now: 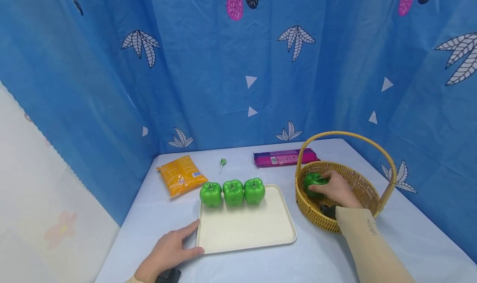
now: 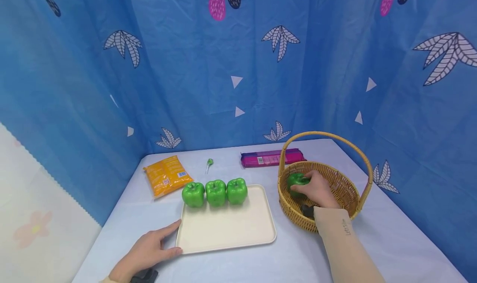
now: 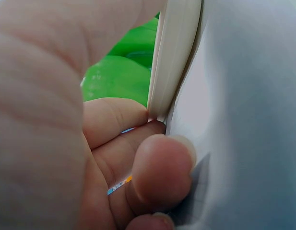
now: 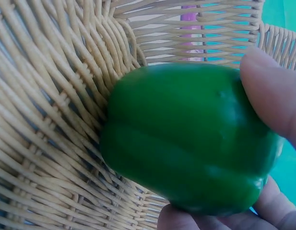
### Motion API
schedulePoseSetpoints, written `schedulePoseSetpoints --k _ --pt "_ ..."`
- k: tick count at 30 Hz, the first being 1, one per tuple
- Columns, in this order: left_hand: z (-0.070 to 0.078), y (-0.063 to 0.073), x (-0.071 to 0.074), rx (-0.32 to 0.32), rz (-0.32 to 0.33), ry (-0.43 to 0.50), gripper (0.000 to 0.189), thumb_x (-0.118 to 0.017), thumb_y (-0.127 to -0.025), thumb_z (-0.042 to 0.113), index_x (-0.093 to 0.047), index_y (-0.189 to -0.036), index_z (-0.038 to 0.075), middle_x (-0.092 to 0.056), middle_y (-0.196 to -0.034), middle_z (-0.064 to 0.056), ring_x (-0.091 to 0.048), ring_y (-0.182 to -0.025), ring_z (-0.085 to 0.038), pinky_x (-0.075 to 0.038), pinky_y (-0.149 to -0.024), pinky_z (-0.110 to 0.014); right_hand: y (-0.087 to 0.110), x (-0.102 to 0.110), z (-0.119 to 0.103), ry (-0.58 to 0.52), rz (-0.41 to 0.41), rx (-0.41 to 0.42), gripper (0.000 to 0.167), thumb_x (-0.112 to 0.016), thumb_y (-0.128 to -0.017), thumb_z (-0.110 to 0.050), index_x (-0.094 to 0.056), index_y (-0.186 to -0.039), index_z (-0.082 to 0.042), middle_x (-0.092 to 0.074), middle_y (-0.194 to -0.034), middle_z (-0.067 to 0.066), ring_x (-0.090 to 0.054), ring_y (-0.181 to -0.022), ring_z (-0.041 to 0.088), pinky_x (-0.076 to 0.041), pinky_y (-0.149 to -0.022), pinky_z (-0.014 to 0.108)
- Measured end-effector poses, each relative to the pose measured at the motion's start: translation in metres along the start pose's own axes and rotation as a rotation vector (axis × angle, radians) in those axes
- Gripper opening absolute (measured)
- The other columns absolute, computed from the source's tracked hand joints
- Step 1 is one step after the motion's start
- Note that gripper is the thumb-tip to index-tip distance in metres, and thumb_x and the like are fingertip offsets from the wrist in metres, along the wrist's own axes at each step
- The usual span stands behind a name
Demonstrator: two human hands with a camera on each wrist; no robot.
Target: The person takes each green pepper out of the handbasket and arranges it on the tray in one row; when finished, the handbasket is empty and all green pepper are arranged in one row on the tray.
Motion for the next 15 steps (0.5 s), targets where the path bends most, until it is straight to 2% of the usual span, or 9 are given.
schedulePoseSetpoints --k 10,15 --pt "-0.001 0.0 0.001 -0.008 0.01 -0.01 0.096 -0.073 -0.078 0.075 -0.053 -0.152 0.017 -0.063 -0.146 -0.006 -0.062 -0.131 -0.032 -0.054 -0.104 -0.054 -0.001 0.0 -0.004 0.002 -0.022 0.016 0.082 -0.084 -0.083 -0.049 -0.053 -0.133 0.007 -0.058 -0.128 0.029 -0.059 -0.107 0.038 -0.06 -0.079 0.046" --pt "0.0 0.0 0.0 -0.013 -0.003 -0.004 0.096 -0.073 -0.078 0.075 -0.053 -0.152 0.016 -0.062 -0.146 -0.007 -0.061 -0.131 -0.032 -0.054 -0.105 -0.055 0.008 0.015 -0.018 -0.028 0.004 0.074 0.084 -0.081 -0.085 -0.052 -0.05 -0.137 0.006 -0.057 -0.13 0.028 -0.06 -0.106 0.036 -0.059 -0.076 0.042"
Point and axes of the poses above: each hand's wrist, its own y-axis away from the middle knuckle, its own x-axis out of the back of the hand, z = x × y, the point moved 7 cm from there along -y, towards the middle knuckle
